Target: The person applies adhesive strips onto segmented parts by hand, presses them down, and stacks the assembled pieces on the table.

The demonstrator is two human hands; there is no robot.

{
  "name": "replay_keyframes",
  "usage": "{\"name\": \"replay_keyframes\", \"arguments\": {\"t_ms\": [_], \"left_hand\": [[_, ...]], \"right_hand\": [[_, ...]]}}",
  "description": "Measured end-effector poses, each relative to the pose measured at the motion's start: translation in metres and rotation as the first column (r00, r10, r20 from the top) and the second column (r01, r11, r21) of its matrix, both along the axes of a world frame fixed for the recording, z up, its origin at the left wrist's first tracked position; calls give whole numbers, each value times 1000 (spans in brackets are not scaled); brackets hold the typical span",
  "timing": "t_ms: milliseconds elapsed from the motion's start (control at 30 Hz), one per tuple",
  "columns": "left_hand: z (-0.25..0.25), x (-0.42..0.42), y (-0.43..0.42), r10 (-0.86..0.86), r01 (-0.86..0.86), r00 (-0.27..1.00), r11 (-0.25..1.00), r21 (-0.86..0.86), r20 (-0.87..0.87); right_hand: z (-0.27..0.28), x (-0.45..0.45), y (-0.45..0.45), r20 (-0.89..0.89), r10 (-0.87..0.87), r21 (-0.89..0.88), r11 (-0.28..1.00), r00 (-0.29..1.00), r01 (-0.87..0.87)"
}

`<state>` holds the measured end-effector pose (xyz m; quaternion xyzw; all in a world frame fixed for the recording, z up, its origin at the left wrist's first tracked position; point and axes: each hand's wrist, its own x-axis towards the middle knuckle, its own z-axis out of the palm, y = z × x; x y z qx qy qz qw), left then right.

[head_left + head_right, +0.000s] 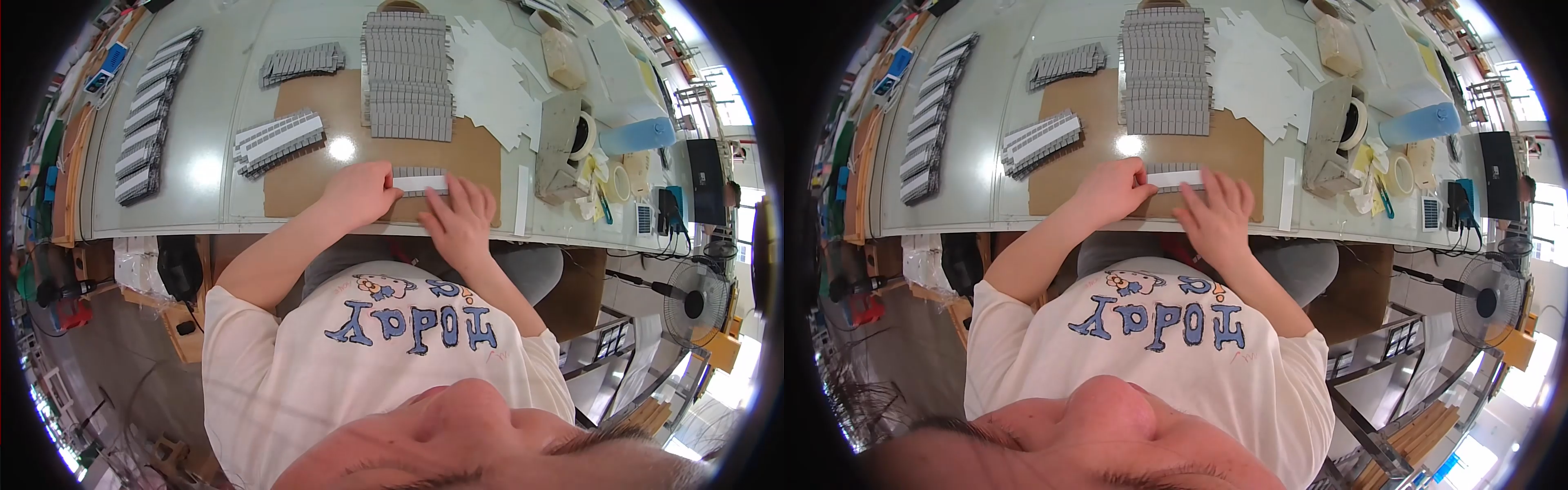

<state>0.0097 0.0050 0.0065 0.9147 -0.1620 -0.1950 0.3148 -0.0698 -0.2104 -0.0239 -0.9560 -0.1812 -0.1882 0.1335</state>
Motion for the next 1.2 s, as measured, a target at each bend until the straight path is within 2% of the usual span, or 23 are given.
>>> {"name": "replay_keyframes", "arguments": {"t_ms": [67, 133, 200, 300, 467, 567, 633, 667, 700, 733, 800, 967, 1033, 1133, 1200], "left_hand": [[-2, 1, 1, 6, -6, 1000, 1000, -5, -3], [-5, 0, 1, 15, -16, 1000, 1000, -14, -5], [-1, 0, -1, 11, -11, 1000, 1000, -5, -24], [4, -1, 4, 25, -24, 999, 1000, 20, -39], [3, -11, 40, 79, -78, 997, 996, 52, -6], [4, -31, 63, 128, -125, 991, 991, 51, -46], [-12, -47, 69, 208, -194, 976, 965, -177, 63], [-16, -51, 68, 210, -197, 976, 965, -173, 64], [-19, -54, 64, 122, -55, 911, 983, -176, 394], [-24, -57, 63, 30, 83, 733, 988, -132, 680], [-31, -62, 61, -39, 111, 764, 991, -71, 644], [-38, -65, 56, -149, 122, 711, 989, 88, 687], [-40, -65, 55, -150, 127, 702, 988, 85, 696], [-40, -65, 56, -159, 131, 697, 987, 94, 700], [-39, -64, 57, -160, 127, 700, 987, 99, 696]], "right_hand": [[-3, -5, -14, 57, -152, -72, 985, 987, 156], [-4, -9, -20, 41, -184, -44, 982, 982, 186], [2, -7, -19, -12, -82, 18, 996, 997, 83], [-2, -7, -20, -6, -73, -55, 996, 997, 73], [-5, -7, -23, -40, -60, -47, 997, 997, 58], [-3, -6, -22, -29, -51, -42, 998, 998, 50], [-3, -7, -22, -16, -45, -37, 998, 999, 44], [-3, -7, -22, 0, -45, -13, 999, 999, 45], [-3, -7, -21, 15, -45, 11, 999, 999, 45], [-2, -7, -18, 15, -43, 12, 999, 999, 43], [3, -3, -7, -8, 21, 25, 999, 1000, -20], [8, 7, 30, -64, 146, 45, 989, 987, -143], [8, 9, 33, -90, 203, 26, 979, 975, -201], [4, 5, 14, -93, 105, -40, 993, 990, -109], [1, 1, -15, -54, -25, -103, 994, 998, 19]]}}
